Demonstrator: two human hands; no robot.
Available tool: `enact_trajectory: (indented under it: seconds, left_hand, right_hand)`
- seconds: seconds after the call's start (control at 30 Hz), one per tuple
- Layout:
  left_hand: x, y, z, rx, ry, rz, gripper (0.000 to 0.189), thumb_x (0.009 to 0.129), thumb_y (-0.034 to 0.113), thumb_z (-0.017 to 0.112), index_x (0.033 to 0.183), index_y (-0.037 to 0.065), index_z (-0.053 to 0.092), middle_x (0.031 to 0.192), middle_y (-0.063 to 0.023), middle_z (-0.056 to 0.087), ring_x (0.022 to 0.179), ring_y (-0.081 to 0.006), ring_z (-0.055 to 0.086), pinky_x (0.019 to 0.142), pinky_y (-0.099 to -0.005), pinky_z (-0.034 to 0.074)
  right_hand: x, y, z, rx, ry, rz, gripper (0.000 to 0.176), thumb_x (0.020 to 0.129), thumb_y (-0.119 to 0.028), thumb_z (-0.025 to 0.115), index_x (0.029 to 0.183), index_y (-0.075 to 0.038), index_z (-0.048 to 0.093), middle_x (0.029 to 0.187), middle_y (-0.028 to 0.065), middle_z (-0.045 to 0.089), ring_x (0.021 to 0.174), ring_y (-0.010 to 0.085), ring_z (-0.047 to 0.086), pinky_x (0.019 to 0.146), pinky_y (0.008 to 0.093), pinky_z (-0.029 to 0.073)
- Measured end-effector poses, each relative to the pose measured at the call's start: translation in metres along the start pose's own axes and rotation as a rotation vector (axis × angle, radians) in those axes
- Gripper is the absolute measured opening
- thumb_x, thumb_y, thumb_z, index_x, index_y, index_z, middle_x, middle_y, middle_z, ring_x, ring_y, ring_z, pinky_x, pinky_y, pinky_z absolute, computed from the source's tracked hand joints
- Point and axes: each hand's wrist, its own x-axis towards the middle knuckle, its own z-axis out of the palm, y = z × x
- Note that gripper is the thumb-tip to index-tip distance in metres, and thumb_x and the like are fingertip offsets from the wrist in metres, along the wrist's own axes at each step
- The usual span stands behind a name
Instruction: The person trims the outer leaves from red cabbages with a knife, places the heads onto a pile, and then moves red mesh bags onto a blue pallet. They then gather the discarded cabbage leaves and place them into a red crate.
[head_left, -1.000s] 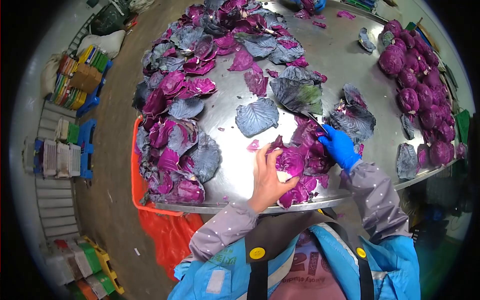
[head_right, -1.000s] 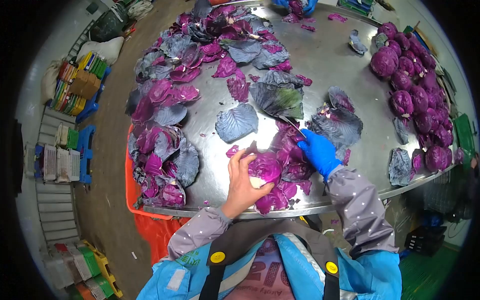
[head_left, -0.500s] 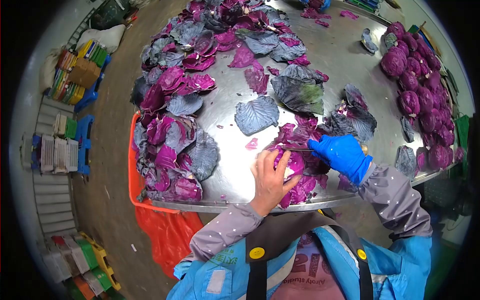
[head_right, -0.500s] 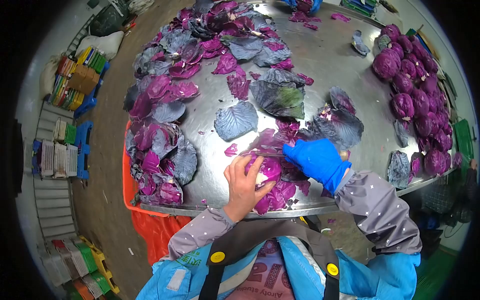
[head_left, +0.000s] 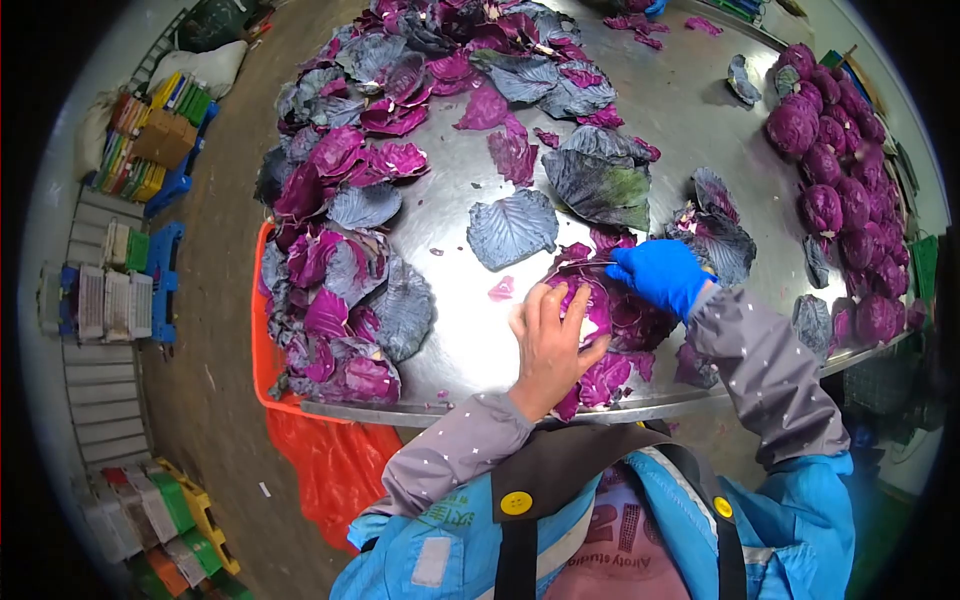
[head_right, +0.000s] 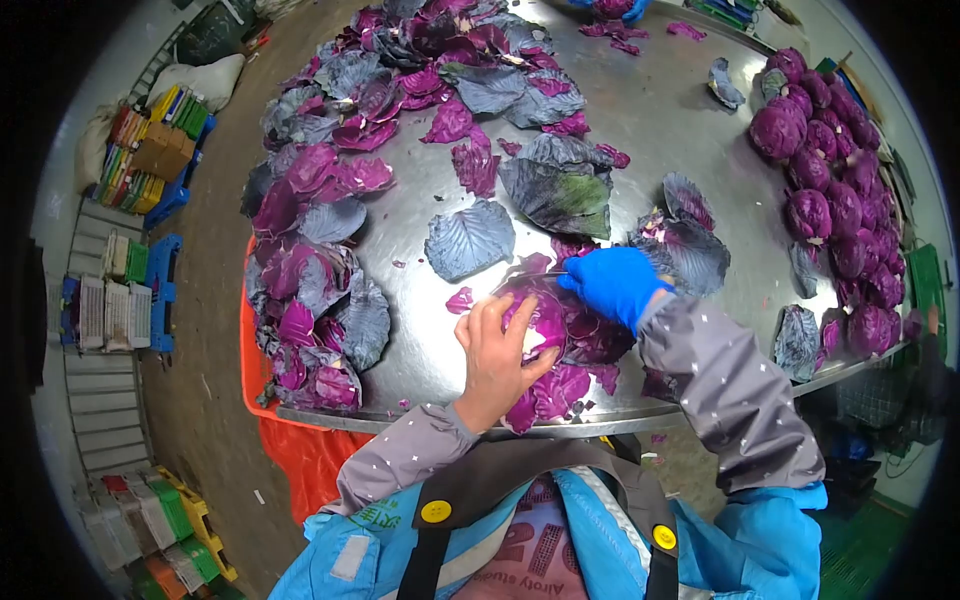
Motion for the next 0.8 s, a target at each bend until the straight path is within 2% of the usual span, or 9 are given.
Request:
enact_trajectory:
  seconds: [0.03, 0.17, 0.43, 0.5, 0.6, 0.67, 0.7, 0.77, 0.8]
  left_hand:
    - [0.000, -0.001, 0.001, -0.008, 0.003, -0.009, 0.065, 0.061, 0.026, 0.077, 0.118, 0.007, 0.054, 0.113, -0.0140, 0.044, 0.111, -0.0314, 0.039, 0.091, -0.0452, 0.027]
    - [0.000, -0.003, 0.000, -0.013, -0.001, 0.002, 0.065, 0.061, 0.025, 0.076, 0.119, 0.008, 0.053, 0.113, -0.0138, 0.044, 0.111, -0.0308, 0.039, 0.091, -0.0460, 0.026]
    - [-0.028, 0.007, -0.005, 0.015, -0.076, 0.106, 0.063, 0.062, 0.027, 0.076, 0.119, 0.012, 0.054, 0.117, -0.0125, 0.044, 0.115, -0.0301, 0.038, 0.094, -0.0529, 0.024]
    - [-0.042, 0.006, -0.004, -0.002, -0.087, 0.191, 0.062, 0.061, 0.025, 0.077, 0.118, 0.014, 0.056, 0.118, -0.0116, 0.042, 0.115, -0.0309, 0.037, 0.095, -0.0529, 0.026]
    - [-0.048, -0.005, -0.010, -0.108, -0.015, 0.112, 0.063, 0.059, 0.022, 0.078, 0.118, 0.014, 0.057, 0.117, -0.0120, 0.042, 0.114, -0.0328, 0.037, 0.096, -0.0487, 0.029]
    - [-0.048, -0.008, -0.015, -0.125, -0.002, 0.083, 0.064, 0.057, 0.017, 0.079, 0.117, 0.013, 0.057, 0.116, -0.0126, 0.041, 0.113, -0.0346, 0.037, 0.096, -0.0452, 0.031]
    - [-0.048, -0.010, -0.016, -0.154, 0.010, 0.080, 0.063, 0.057, 0.017, 0.079, 0.116, 0.013, 0.057, 0.116, -0.0119, 0.041, 0.113, -0.0335, 0.038, 0.096, -0.0455, 0.032]
    - [-0.048, -0.011, -0.017, -0.182, 0.020, 0.075, 0.062, 0.057, 0.018, 0.078, 0.116, 0.014, 0.058, 0.116, -0.0112, 0.042, 0.113, -0.0323, 0.038, 0.095, -0.0459, 0.033]
    - [-0.046, -0.012, -0.017, -0.179, 0.017, 0.090, 0.063, 0.057, 0.017, 0.079, 0.116, 0.012, 0.057, 0.117, -0.0115, 0.042, 0.113, -0.0327, 0.039, 0.095, -0.0460, 0.033]
  right_hand:
    - [0.007, 0.002, 0.002, 0.059, -0.015, 0.020, 0.033, 0.088, -0.040, 0.046, 0.092, -0.013, 0.064, 0.084, 0.0141, 0.064, 0.077, 0.0333, 0.063, 0.066, 0.0468, 0.048]
    - [0.023, 0.009, 0.002, 0.116, -0.089, 0.027, 0.039, 0.087, -0.045, 0.045, 0.094, -0.014, 0.067, 0.089, 0.0137, 0.065, 0.084, 0.0328, 0.062, 0.073, 0.0450, 0.048]
    - [0.048, -0.013, 0.020, 0.126, -0.128, 0.085, 0.037, 0.083, -0.040, 0.047, 0.093, -0.012, 0.067, 0.091, 0.0175, 0.065, 0.085, 0.0342, 0.063, 0.075, 0.0441, 0.049]
    - [0.040, -0.019, 0.025, 0.130, -0.079, 0.070, 0.038, 0.085, -0.042, 0.046, 0.091, -0.011, 0.067, 0.087, 0.0180, 0.064, 0.082, 0.0353, 0.062, 0.073, 0.0451, 0.049]
    - [0.023, -0.013, 0.027, 0.182, -0.013, 0.028, 0.039, 0.086, -0.044, 0.049, 0.093, -0.010, 0.067, 0.079, 0.0176, 0.064, 0.073, 0.0323, 0.063, 0.070, 0.0421, 0.049]
    - [0.006, -0.009, 0.008, 0.650, -0.113, 0.083, 0.035, 0.082, -0.038, 0.061, 0.102, -0.010, 0.064, 0.080, 0.0151, 0.063, 0.075, 0.0259, 0.062, 0.072, 0.0362, 0.049]
    - [-0.002, -0.015, 0.002, 0.646, -0.116, 0.081, 0.035, 0.082, -0.038, 0.061, 0.102, -0.010, 0.064, 0.080, 0.0151, 0.063, 0.075, 0.0259, 0.062, 0.072, 0.0362, 0.049]
    - [-0.025, -0.030, 0.001, 0.862, 0.094, -0.242, 0.044, 0.076, -0.029, 0.071, 0.112, -0.008, 0.058, 0.092, 0.0131, 0.059, 0.084, 0.0214, 0.059, 0.076, 0.0323, 0.047]
    - [-0.027, -0.040, 0.007, 0.755, 0.179, -0.386, 0.050, 0.073, -0.025, 0.073, 0.114, -0.006, 0.053, 0.104, 0.0122, 0.055, 0.095, 0.0239, 0.057, 0.081, 0.0328, 0.045]
